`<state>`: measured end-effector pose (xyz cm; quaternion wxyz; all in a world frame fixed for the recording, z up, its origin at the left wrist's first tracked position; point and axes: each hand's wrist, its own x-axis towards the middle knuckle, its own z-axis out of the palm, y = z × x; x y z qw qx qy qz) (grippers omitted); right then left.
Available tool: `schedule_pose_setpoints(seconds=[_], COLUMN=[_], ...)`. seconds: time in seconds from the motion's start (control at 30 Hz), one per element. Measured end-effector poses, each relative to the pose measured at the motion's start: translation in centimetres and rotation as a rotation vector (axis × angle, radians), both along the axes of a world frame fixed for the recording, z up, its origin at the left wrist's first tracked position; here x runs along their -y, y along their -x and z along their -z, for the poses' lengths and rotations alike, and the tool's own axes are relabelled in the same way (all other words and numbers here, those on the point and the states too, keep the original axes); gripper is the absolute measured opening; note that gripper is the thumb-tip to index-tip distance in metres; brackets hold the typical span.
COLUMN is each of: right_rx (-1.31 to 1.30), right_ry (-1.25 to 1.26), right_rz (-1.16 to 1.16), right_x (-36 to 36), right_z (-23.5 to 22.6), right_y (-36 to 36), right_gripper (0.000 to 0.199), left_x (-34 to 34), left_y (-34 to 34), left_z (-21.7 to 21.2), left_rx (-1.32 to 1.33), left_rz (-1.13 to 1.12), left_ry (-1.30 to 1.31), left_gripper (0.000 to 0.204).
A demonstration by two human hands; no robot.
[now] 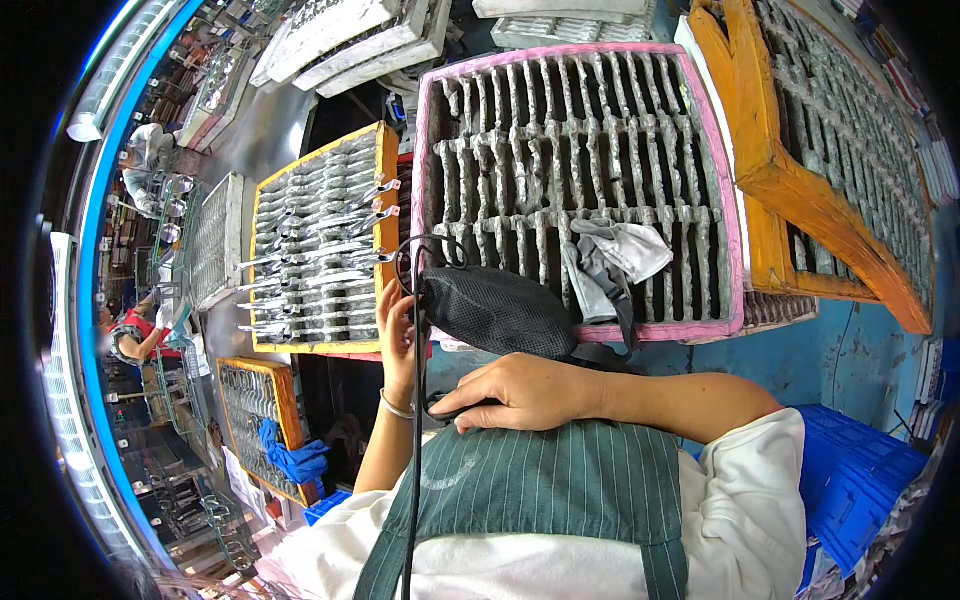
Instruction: Worker is inspecting polished metal handles or spoons and placing them into industrial storage trays and racks.
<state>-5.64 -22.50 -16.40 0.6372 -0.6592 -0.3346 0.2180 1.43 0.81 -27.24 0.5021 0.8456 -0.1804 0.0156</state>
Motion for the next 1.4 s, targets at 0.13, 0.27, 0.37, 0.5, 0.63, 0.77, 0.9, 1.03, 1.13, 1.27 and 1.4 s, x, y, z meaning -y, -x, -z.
schedule_pose_setpoints(seconds=[0.13,0.27,0.37,0.5,0.63,0.77,0.9,1.03,1.13,1.27,1.4], right_rx=[-0.107,0.101,0.167,0.136,0.122,0.17,0.195,0.164,0.282,0.358,0.739], right_ry=[-0.074,0.007,0.095,0.243,0.125,0.093,0.225,0.289,0.38,0.476,0.535], right_rz=[0.027,-0.04,-0.034,-0.017,-0.036,-0.046,-0.112,-0.141,-0.08,-0.042,0.24], right_x=[0.4,-0.4,-0.4,-0.2,-0.3,-0.6,-0.7,0.2,0.4,0.5,-0.9], right_z=[-0.6,0.2,1.9,3.9,3.4,2.7,3.2,3.9,6.1,6.4,5.7], right_y=[-0.2,0.3,0.6,0.7,0.5,0.6,0.9,1.0,1.2,0.6,-0.7], right_gripper=[0.03,0.037,0.042,0.041,0.038,0.039,0.045,0.051,0.05,0.035,0.027], left_x=[-1.2,-0.4,0.4,1.6,4.5,5.0,2.9,-0.1,-2.5,-6.0,-7.6], left_y=[0.0,-0.4,-1.6,-2.1,-0.9,-0.1,-0.2,-0.2,0.2,0.7,1.9], left_z=[0.2,2.3,2.0,0.0,-4.4,-8.4,-12.2,-14.9,-16.4,-16.8,-17.0], left_rx=[-0.039,-0.339,-0.438,-0.341,-0.124,0.085,0.24,0.349,0.402,0.461,0.368], left_rz=[-0.024,-0.149,-0.373,-0.387,-0.377,-0.345,-0.259,-0.325,-0.281,-0.224,-0.212], left_ry=[-0.042,0.296,0.635,0.78,0.665,0.54,0.658,0.599,0.5,0.452,0.314], left_gripper=[0.055,0.025,0.034,0.039,0.04,0.04,0.04,0.04,0.036,0.036,0.034])
